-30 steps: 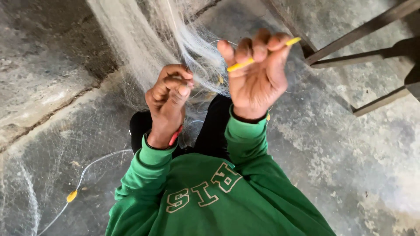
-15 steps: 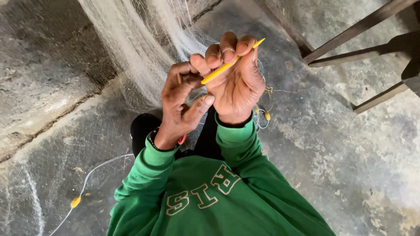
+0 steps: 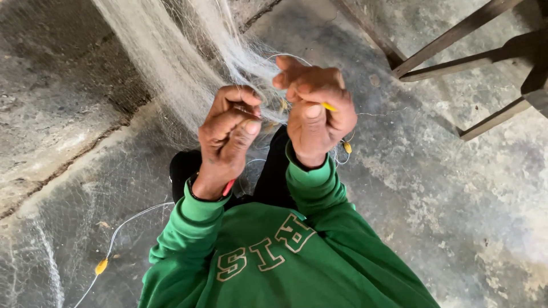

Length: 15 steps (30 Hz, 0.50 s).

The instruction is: Repairing a fishing net by threading a shuttle tool through the mesh to attach floats

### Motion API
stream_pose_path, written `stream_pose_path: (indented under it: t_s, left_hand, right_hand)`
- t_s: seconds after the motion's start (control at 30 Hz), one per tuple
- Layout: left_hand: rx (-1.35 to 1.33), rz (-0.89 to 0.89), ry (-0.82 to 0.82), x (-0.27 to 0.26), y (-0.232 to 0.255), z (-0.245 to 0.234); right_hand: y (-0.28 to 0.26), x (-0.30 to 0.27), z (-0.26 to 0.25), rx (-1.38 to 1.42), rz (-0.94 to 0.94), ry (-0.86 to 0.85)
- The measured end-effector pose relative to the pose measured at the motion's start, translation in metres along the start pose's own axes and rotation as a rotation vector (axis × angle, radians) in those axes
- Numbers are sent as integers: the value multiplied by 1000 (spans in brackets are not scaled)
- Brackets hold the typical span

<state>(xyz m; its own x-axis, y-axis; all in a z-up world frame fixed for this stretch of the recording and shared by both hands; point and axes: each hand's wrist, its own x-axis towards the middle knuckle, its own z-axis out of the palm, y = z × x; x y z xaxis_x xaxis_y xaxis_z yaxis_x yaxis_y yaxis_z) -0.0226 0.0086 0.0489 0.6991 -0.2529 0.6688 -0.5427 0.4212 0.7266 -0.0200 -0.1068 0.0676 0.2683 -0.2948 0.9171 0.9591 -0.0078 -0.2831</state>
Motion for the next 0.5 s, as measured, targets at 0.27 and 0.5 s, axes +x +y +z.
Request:
stream_pose_path:
  t_s: [0.27,0.5]
  left_hand:
    - [-431,34,82,-15,-31,-9]
    - [-645,-50,128,-21,-40,-14]
  right_hand:
    - [-13,-5,-26,-336,162,-199]
    - [-20,-3,-32,-270,356,-409]
